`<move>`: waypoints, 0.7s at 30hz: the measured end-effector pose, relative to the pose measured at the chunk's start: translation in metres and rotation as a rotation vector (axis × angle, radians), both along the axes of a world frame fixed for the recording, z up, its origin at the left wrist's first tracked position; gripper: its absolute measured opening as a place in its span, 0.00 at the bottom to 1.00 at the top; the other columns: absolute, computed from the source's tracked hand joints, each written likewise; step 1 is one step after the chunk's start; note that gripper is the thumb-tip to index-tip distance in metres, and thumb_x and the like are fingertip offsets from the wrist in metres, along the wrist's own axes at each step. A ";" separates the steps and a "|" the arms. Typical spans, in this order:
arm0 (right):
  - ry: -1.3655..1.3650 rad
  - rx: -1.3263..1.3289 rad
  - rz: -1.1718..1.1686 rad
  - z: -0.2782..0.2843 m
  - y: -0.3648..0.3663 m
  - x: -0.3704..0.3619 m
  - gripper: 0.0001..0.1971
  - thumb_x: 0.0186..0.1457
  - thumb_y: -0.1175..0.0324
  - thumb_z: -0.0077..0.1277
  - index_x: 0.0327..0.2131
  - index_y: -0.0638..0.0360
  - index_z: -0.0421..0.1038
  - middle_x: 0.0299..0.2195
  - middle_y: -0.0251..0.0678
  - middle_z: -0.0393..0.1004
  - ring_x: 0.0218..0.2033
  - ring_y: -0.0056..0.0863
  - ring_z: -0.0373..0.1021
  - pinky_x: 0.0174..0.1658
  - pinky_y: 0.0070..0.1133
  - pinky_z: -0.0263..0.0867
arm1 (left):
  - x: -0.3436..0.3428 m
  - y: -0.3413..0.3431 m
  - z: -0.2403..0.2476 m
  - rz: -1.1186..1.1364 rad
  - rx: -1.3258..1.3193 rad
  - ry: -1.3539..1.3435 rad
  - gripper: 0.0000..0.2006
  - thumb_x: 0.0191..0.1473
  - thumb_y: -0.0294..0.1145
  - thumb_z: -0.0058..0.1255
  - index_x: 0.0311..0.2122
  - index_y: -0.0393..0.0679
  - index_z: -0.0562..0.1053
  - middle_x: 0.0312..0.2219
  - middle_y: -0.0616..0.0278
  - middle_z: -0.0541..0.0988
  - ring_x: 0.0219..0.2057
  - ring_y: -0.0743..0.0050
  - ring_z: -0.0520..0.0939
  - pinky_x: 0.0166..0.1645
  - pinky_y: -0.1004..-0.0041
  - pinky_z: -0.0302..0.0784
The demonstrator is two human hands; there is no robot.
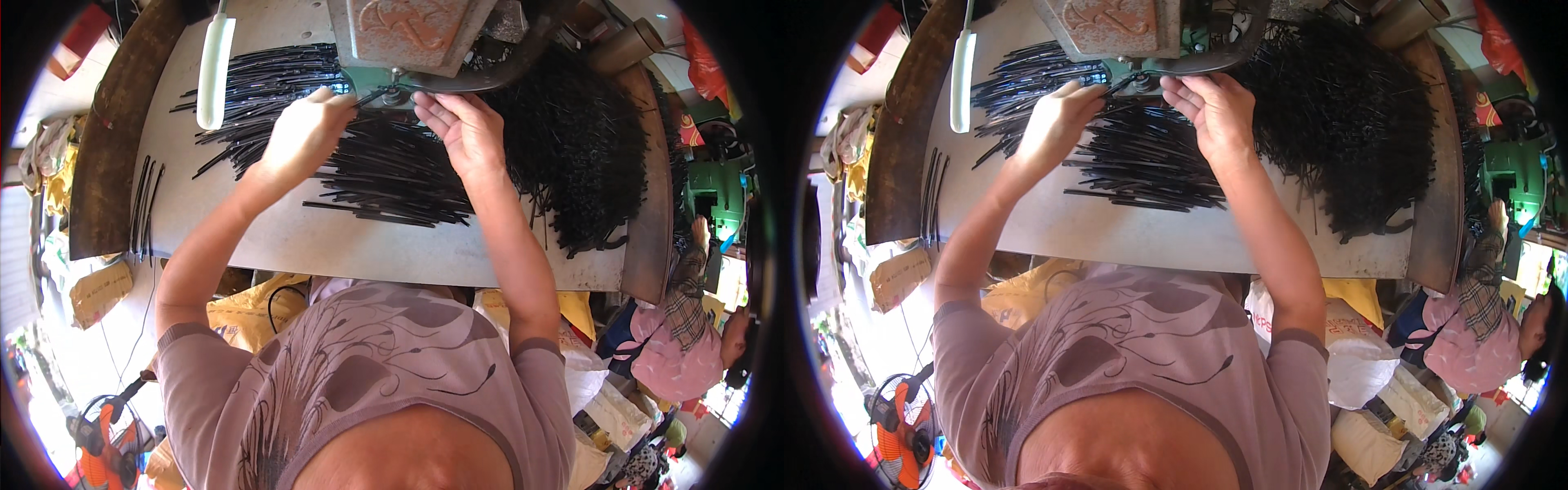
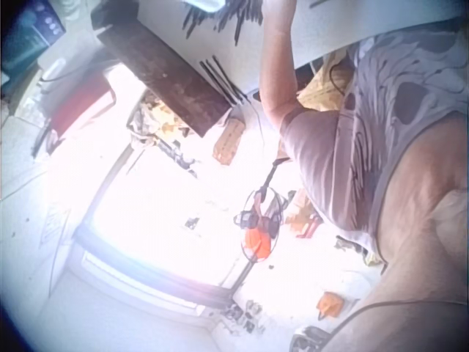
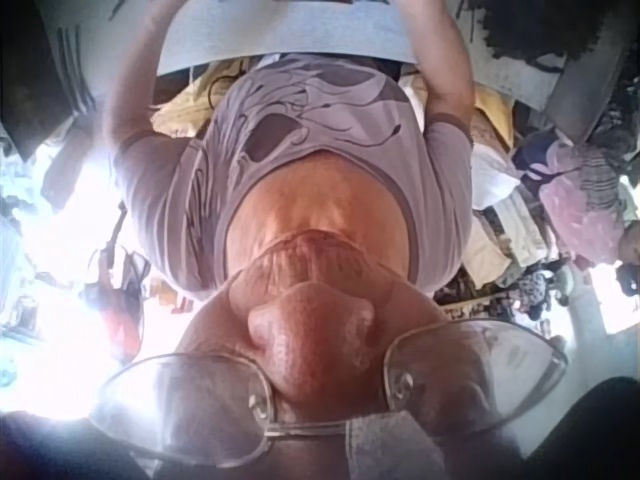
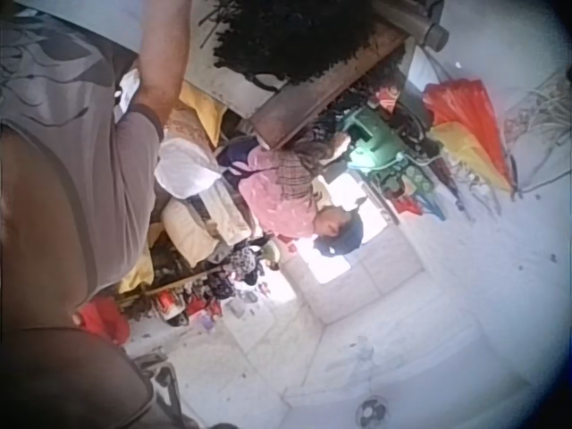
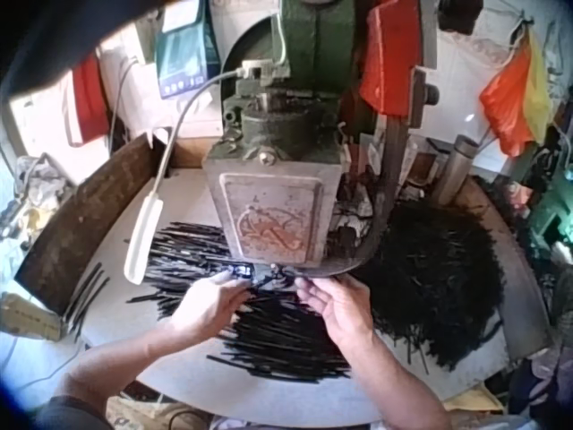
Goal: The person assembles umbrella ribs by taking ribs and end pieces from piles, joining them together using a small press machine, and placing the assembled ribs on the workbench.
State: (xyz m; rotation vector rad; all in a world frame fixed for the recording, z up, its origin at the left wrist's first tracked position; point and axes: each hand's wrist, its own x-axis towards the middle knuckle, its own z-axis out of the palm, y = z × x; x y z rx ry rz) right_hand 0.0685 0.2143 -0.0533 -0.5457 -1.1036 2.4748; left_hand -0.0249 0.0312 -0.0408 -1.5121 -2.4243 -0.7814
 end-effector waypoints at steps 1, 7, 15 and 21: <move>0.000 0.000 -0.002 0.001 0.005 0.004 0.07 0.45 0.78 0.47 0.30 0.71 0.65 0.28 0.46 0.71 0.30 0.34 0.71 0.36 0.27 0.69 | -0.002 -0.006 0.003 0.004 0.017 -0.185 0.08 0.47 0.27 0.47 0.32 0.36 0.72 0.17 0.58 0.71 0.15 0.71 0.72 0.18 0.76 0.65; -0.314 0.338 0.504 0.013 -0.007 0.013 0.11 0.42 0.67 0.53 0.25 0.65 0.67 0.22 0.37 0.71 0.20 0.21 0.67 0.23 0.16 0.65 | 0.031 -0.013 0.020 0.154 0.040 -1.474 0.09 0.53 0.32 0.41 0.26 0.39 0.67 0.17 0.63 0.71 0.13 0.82 0.71 0.15 0.84 0.67; -0.140 0.193 0.451 0.012 -0.003 0.004 0.10 0.45 0.71 0.50 0.29 0.68 0.67 0.25 0.39 0.70 0.24 0.27 0.70 0.28 0.19 0.69 | 0.046 0.004 0.013 0.139 0.292 -0.070 0.18 0.41 0.23 0.51 0.41 0.37 0.66 0.36 0.56 0.70 0.36 0.69 0.72 0.40 0.75 0.67; -0.003 -0.042 0.118 -0.007 0.014 -0.004 0.10 0.48 0.75 0.43 0.33 0.74 0.63 0.30 0.47 0.69 0.31 0.38 0.70 0.34 0.27 0.70 | 0.051 0.021 0.013 0.174 0.439 -1.594 0.13 0.50 0.35 0.45 0.34 0.34 0.68 0.25 0.59 0.74 0.23 0.77 0.74 0.26 0.82 0.69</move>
